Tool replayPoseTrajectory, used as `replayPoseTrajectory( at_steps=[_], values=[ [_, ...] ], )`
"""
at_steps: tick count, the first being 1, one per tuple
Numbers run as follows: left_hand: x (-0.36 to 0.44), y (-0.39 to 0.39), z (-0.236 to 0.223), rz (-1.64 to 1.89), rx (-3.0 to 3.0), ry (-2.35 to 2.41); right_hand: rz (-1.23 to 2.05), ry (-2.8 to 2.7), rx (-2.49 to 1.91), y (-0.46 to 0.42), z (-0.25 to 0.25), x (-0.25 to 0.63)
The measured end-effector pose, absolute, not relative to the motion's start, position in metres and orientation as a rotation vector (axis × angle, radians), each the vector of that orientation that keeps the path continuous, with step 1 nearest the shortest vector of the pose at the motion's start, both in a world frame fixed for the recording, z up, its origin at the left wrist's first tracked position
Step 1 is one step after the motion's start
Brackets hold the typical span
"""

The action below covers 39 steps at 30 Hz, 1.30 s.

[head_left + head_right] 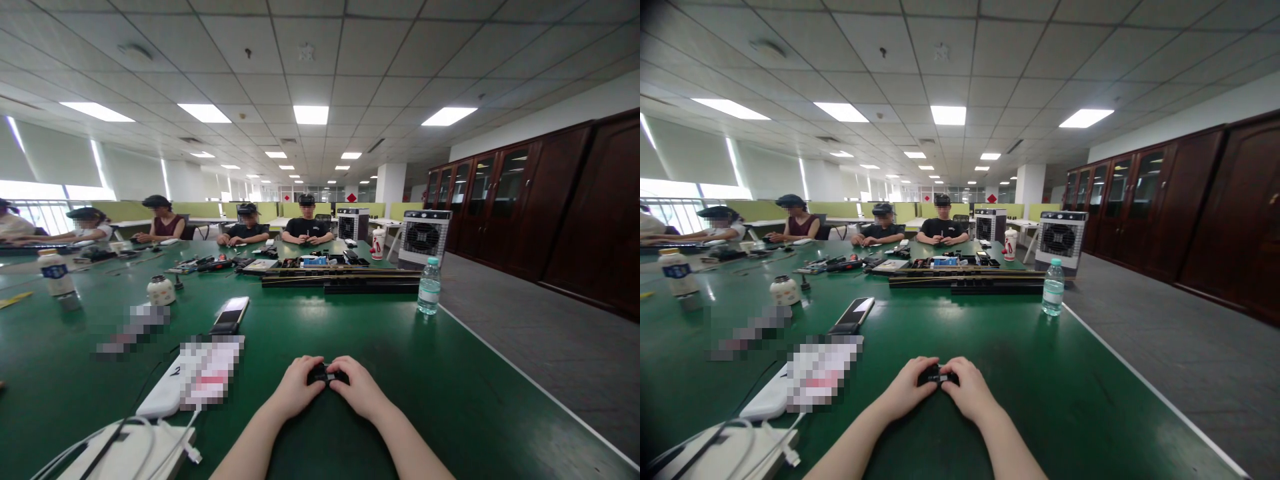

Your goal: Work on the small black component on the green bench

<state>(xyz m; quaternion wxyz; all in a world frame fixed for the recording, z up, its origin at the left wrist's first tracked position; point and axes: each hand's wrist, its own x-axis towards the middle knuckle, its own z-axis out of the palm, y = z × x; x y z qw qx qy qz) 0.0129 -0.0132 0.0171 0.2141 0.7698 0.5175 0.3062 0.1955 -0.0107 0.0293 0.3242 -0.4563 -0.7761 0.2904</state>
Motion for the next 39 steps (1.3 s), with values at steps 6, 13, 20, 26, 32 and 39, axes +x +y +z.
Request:
replayPoseTrajectory(
  at_steps=[6,13,20,26,32,39],
  values=[
    [0.0134,-0.0146,0.0166,0.841,2.165,1.438,0.835,-1.982,-1.173,-0.0109,0.0303,0.1982],
    [0.0129,-0.0135,0.0126,0.871,2.140,1.473,0.849,-1.966,-1.168,-0.0107,0.0311,0.1984],
    [0.0135,-0.0132,0.0135,0.863,2.179,1.472,0.843,-1.955,-1.188,-0.0123,0.0338,0.1973],
    [0.0127,-0.0138,0.0138,0.858,2.141,1.476,0.846,-1.939,-1.212,-0.0125,0.0350,0.1972],
    [0.0120,-0.0144,0.0142,0.852,2.139,1.465,0.813,-1.968,-1.229,-0.0127,0.0339,0.1962],
    [0.0128,-0.0142,0.0129,0.865,2.147,1.464,0.793,-1.967,-1.177,-0.0125,0.0339,0.1965]
  ],
)
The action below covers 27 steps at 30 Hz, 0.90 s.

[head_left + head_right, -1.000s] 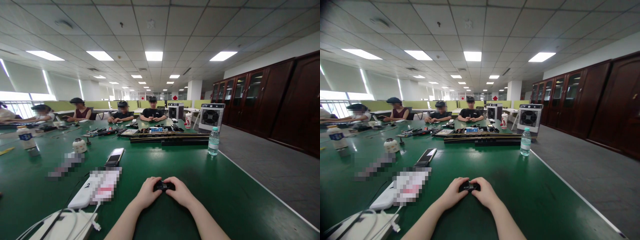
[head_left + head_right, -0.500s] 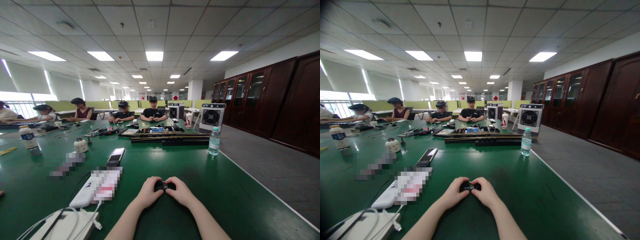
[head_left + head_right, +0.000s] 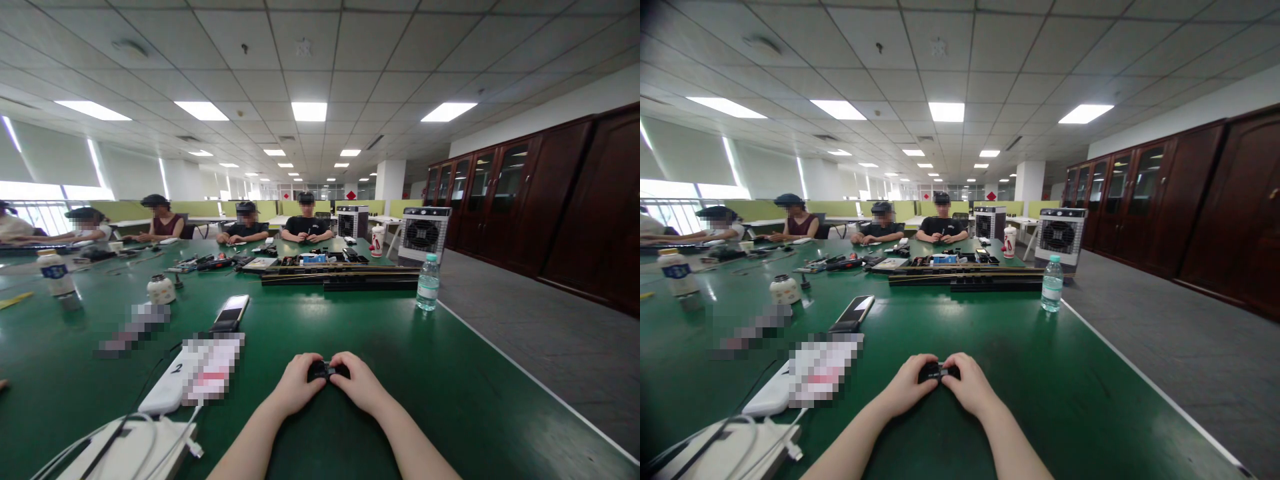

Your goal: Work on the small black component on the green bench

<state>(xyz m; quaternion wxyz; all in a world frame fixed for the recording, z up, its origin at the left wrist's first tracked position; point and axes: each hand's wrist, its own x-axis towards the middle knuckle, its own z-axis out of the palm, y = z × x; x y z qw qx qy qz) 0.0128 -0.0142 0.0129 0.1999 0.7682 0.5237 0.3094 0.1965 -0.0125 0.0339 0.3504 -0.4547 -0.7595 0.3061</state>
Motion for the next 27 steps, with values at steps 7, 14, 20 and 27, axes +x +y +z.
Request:
replayPoseTrajectory(
  at_steps=[7,14,20,27],
  values=[
    [0.014,-0.016,0.017,0.838,2.130,1.477,0.914,-1.761,-1.201,-0.003,0.026,0.199],
    [0.015,-0.018,0.021,0.836,2.112,1.478,1.056,-1.416,-1.077,0.009,0.019,0.201],
    [0.015,-0.018,0.020,0.832,2.116,1.478,1.203,-1.136,-1.177,0.007,0.025,0.202],
    [0.015,-0.019,0.022,0.819,2.124,1.493,1.311,-0.870,-1.154,0.009,0.025,0.205]
  ],
)
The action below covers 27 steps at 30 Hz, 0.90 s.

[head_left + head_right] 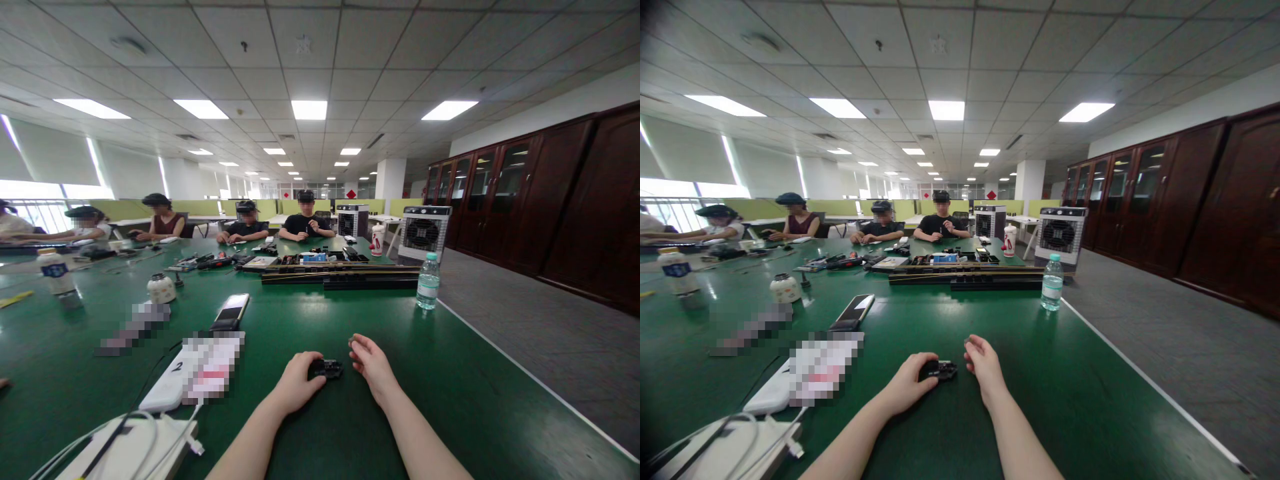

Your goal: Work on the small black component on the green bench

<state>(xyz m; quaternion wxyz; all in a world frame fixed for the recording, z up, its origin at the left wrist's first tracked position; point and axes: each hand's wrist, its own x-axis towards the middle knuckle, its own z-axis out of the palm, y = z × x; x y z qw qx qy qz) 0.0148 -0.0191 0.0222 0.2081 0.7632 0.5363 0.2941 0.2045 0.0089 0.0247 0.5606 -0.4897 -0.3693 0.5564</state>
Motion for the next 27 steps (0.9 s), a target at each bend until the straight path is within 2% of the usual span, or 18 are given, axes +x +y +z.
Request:
replayPoseTrajectory(
  at_steps=[14,27],
  values=[
    [0.0139,-0.0178,0.0186,0.836,2.134,1.484,1.353,-0.777,-1.139,0.0097,0.0249,0.2051],
    [0.0149,-0.0186,0.0214,0.828,2.125,1.485,1.278,-0.983,-1.174,0.0051,0.0291,0.2026]
  ],
)
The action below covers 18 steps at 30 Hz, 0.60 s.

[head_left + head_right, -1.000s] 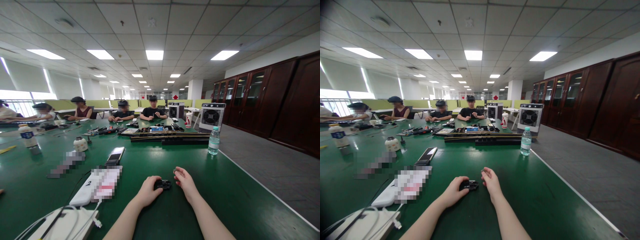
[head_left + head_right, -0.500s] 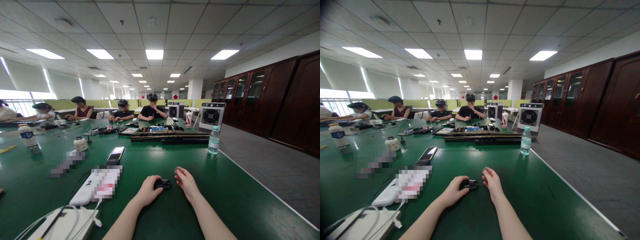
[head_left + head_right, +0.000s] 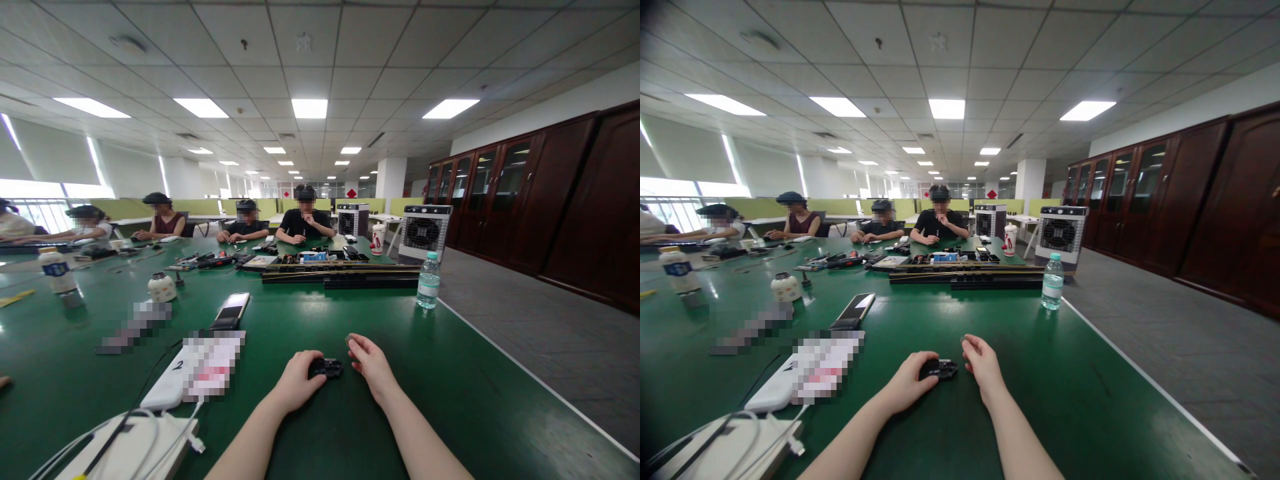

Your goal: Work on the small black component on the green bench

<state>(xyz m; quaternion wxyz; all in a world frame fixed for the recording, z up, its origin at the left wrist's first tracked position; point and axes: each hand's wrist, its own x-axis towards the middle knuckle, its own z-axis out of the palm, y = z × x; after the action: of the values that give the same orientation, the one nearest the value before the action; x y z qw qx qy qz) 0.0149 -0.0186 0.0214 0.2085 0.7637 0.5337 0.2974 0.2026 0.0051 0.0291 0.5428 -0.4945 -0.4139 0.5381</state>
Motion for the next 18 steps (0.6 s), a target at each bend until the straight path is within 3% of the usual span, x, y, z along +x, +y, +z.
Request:
replayPoseTrajectory(
  at_steps=[18],
  values=[
    [0.015,-0.020,0.023,0.816,2.127,1.486,1.003,-1.561,-1.047,0.004,0.020,0.197]
  ],
)
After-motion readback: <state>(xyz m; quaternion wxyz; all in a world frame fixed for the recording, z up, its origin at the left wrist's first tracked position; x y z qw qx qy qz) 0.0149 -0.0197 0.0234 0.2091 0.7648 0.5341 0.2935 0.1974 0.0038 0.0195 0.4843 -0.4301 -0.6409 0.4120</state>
